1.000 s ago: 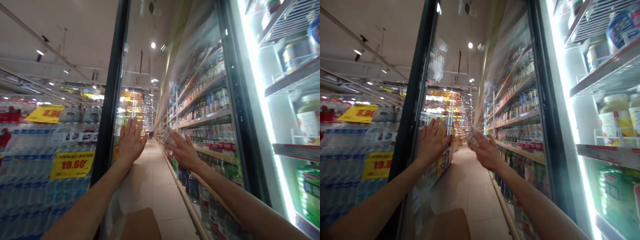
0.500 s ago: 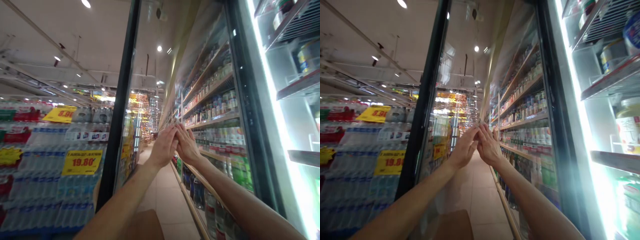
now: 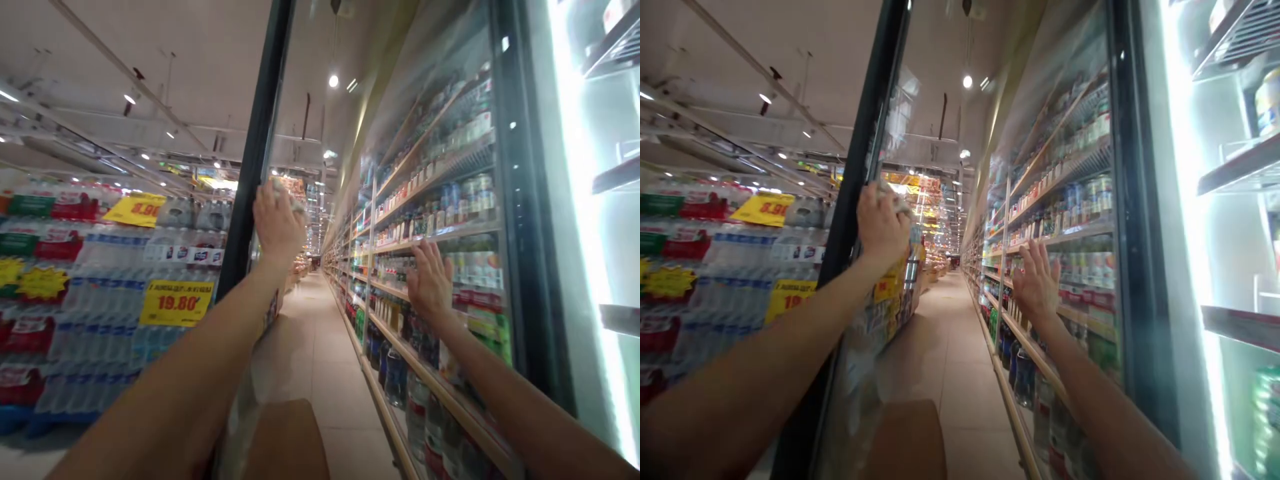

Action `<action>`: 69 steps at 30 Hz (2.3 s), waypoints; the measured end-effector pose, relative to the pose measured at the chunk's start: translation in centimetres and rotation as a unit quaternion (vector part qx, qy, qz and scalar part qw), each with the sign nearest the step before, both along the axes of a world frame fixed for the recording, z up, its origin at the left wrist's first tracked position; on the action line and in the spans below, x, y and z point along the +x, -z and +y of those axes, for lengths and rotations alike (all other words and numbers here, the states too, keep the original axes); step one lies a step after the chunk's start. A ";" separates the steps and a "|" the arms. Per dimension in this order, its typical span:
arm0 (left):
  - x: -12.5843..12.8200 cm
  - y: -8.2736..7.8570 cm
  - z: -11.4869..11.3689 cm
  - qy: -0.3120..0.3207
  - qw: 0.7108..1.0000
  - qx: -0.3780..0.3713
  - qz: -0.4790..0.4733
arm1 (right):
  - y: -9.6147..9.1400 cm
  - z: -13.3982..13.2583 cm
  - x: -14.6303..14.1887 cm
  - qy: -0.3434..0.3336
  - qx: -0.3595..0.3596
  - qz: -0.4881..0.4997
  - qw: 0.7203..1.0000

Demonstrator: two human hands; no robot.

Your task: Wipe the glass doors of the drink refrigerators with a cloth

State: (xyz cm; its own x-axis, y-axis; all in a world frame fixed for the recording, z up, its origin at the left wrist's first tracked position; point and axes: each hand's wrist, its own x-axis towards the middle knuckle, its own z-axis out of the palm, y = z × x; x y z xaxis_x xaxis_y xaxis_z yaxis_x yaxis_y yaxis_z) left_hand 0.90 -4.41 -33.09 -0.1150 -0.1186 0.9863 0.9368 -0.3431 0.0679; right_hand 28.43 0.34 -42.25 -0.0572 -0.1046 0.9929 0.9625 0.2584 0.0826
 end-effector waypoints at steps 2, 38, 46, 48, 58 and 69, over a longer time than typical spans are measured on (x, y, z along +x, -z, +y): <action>0.0 0.7 0.1 0.008 1.000 0.014 0.015 | 0.0 -0.1 -0.1 0.003 -0.001 0.003 1.000; -2.3 2.4 1.1 -0.051 0.982 0.002 0.182 | 0.3 0.3 -0.2 0.015 0.016 0.001 1.000; 1.9 5.9 2.0 -0.044 0.863 -0.010 0.502 | 0.4 0.8 -0.3 0.009 0.033 -0.006 0.999; 1.5 4.5 1.8 -0.053 0.938 -0.006 0.342 | 0.4 0.8 -0.3 0.007 0.035 0.000 0.999; 5.3 8.1 1.5 -0.037 0.822 -0.006 0.568 | 0.4 0.8 0.1 -0.018 0.032 -0.009 0.999; 6.0 9.6 1.6 -0.040 0.815 -0.018 0.578 | 0.4 0.7 0.1 -0.027 0.021 -0.002 0.999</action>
State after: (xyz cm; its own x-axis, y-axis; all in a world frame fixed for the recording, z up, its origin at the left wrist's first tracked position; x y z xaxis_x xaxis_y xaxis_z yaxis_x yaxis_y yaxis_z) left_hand 6.89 -2.85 -42.73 0.9000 -0.0498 0.4330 0.4009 -0.2953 -0.8672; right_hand 28.52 1.00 -42.69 -0.0550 -0.1499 0.9872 0.9468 0.3060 0.0993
